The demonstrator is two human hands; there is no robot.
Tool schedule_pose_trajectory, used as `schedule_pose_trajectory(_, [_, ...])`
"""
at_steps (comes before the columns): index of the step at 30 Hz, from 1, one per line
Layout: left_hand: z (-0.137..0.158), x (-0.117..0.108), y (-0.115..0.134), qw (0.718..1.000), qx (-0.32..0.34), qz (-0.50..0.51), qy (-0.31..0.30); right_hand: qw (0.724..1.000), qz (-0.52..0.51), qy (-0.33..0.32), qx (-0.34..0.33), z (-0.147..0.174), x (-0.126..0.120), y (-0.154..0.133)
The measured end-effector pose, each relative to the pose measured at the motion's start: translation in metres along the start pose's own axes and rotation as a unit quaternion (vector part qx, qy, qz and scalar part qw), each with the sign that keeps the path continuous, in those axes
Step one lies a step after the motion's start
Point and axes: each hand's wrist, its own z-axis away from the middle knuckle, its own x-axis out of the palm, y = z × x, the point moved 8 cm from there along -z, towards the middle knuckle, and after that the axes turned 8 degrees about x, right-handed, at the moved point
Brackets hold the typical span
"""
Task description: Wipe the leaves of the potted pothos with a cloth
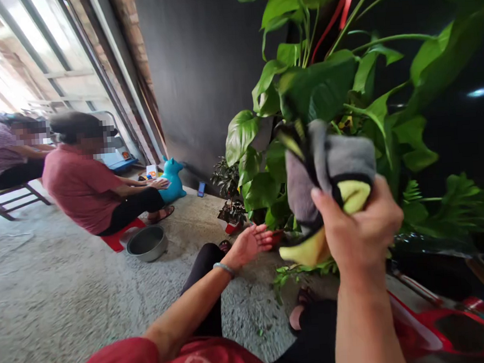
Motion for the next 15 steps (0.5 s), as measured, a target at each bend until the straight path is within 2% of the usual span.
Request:
schedule_pose_trajectory(2, [-0.015, 0.033, 0.027, 0.998, 0.056, -0.004, -0.022, 1.0, -0.007, 0.012, -0.025, -0.018, 0.016, -0.008])
schedule_pose_trajectory(4, [-0.027, 0.053, 0.049, 0.995, 0.091, -0.021, -0.02, 0.996, 0.063, -0.062, 0.013, -0.019, 0.04, 0.005])
schedule_pose_trajectory(6, [-0.035, 0.055, 0.065, 0.993, 0.113, -0.044, 0.002, 0.977, 0.129, -0.156, 0.069, -0.003, 0.047, 0.027])
schedule_pose_trajectory(8, [-0.04, 0.034, 0.081, 0.987, 0.135, -0.061, 0.057, 0.963, 0.122, -0.218, 0.101, 0.016, 0.034, 0.04])
schedule_pose_trajectory(9, [-0.041, 0.018, 0.09, 0.982, 0.146, -0.06, 0.1, 0.965, 0.101, -0.221, 0.101, 0.02, 0.024, 0.038])
schedule_pose_trajectory(11, [-0.046, -0.015, 0.109, 0.966, 0.162, -0.034, 0.196, 0.977, 0.064, -0.186, 0.078, 0.017, 0.01, 0.023])
schedule_pose_trajectory(13, [-0.056, -0.036, 0.127, 0.953, 0.154, 0.004, 0.261, 0.989, 0.043, -0.137, 0.025, 0.004, 0.021, -0.002])
schedule_pose_trajectory(15, [-0.074, -0.039, 0.139, 0.953, 0.122, 0.034, 0.274, 0.994, 0.032, -0.108, -0.005, -0.008, 0.057, -0.02])
